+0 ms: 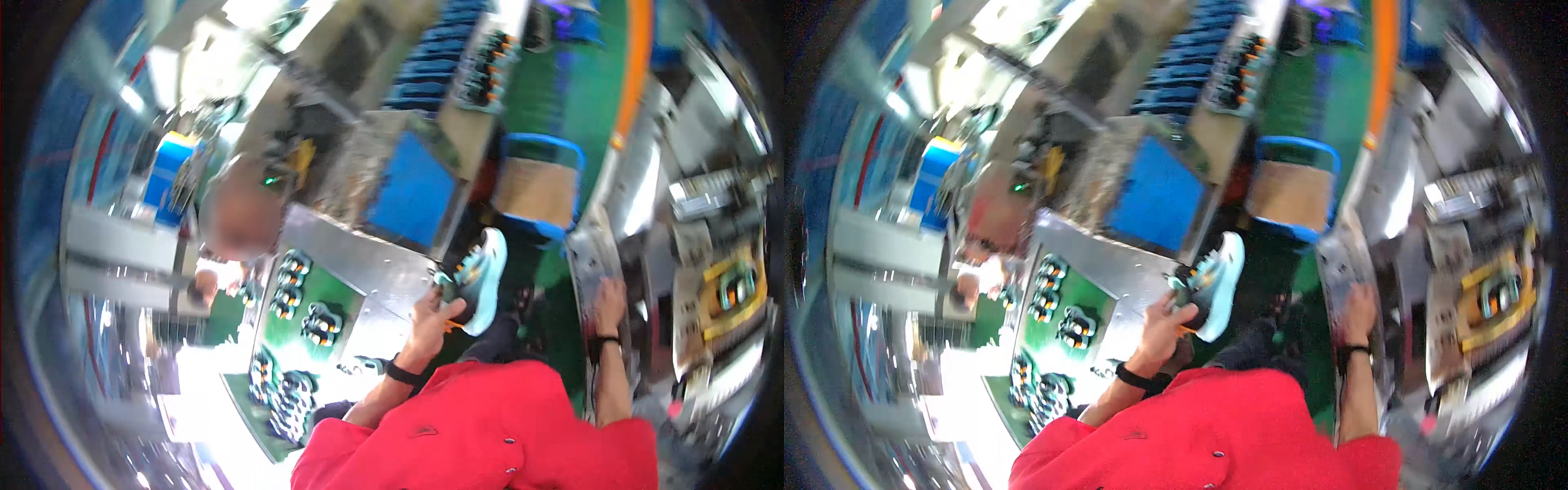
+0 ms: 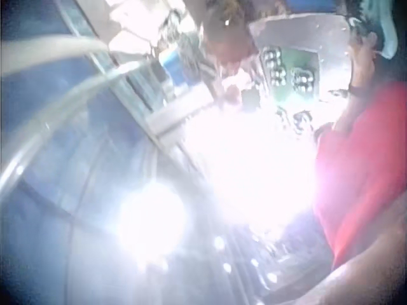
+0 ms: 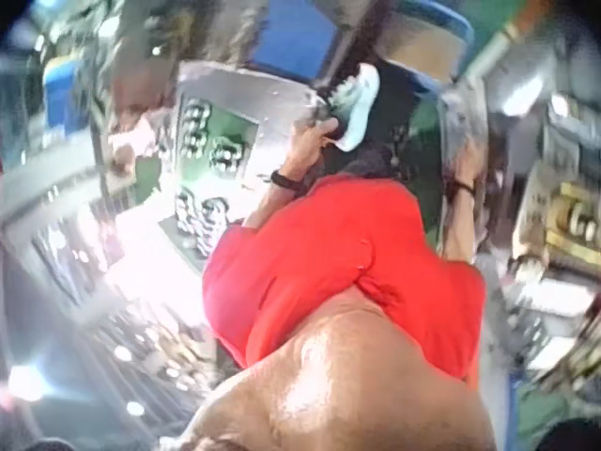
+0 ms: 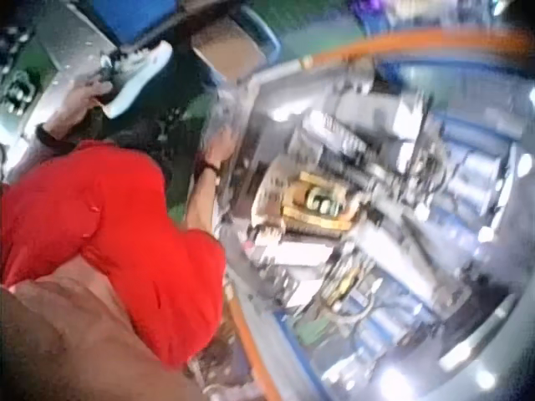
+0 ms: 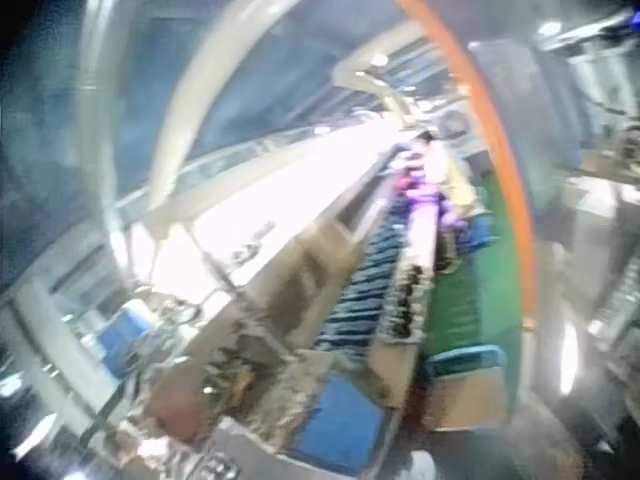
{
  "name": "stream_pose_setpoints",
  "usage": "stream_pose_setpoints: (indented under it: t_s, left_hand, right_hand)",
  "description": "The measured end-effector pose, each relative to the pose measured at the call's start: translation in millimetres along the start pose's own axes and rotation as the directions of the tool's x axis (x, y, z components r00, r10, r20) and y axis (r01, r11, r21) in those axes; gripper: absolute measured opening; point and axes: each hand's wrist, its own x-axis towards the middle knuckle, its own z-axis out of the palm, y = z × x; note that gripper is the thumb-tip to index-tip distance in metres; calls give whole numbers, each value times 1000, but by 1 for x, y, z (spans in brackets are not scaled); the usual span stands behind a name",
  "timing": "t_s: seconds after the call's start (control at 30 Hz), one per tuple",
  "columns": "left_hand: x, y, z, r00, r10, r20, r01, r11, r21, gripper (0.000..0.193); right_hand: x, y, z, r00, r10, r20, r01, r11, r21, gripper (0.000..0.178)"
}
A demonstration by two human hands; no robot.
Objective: Operator uses a specialized press machine to attach or mold components of athletic shoes in a factory setting.
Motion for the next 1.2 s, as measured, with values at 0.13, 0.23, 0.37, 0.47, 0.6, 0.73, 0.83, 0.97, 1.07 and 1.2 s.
stream_pose_setpoints:
  t_s: [0.13, 0.23, 0.37, 0.47, 0.6, 0.73, 0.83, 0.97, 1.07, 1.2]
  left_hand:
    - [-18, -22, -46, 969, -93, -227, 74, 993, -94, 54]
    - [-31, -20, -84, 932, -138, -336, 44, 961, -273, 46]
    - [-25, -47, -173, 874, -139, -465, 23, 969, -247, 50]
    - [5, -59, -237, 752, -195, -629, -10, 952, -306, 36]
    - [46, -114, -367, 631, -143, -762, -69, 969, -239, 28]
    - [93, -181, -497, 398, 4, -917, -37, 999, -11, 49]
    - [133, -150, -517, 286, 153, -946, 209, 953, 218, 74]
    - [150, -188, -543, 214, 5, -977, 431, 897, 98, 87]
    - [151, -180, -539, 142, 0, -990, 461, 885, 66, 81]
    - [154, -181, -537, 96, 28, -995, 344, 937, 60, 77]
  right_hand:
    - [-2, -7, 0, 999, -24, -37, 25, 1000, 4, 19]
    - [10, -29, -21, 995, 21, -95, -13, 996, 84, 23]
    - [111, -133, -83, 932, -222, -287, 290, 930, 224, 19]
    - [186, -282, -127, 829, -404, -387, 553, 698, 455, 15]
    - [259, -539, -143, 547, -762, -346, 821, 409, 398, 15]
    - [296, -802, -107, 334, -934, -127, 926, 299, 231, 30]
    - [318, -942, -54, 328, -942, 73, 924, 336, 181, 44]
    - [303, -1100, 55, 323, -937, 131, 944, 329, 24, 63]
    - [304, -1178, 127, 206, -974, 94, 975, 213, 69, 83]
    - [279, -1240, 171, 201, -959, 199, 975, 215, 52, 79]
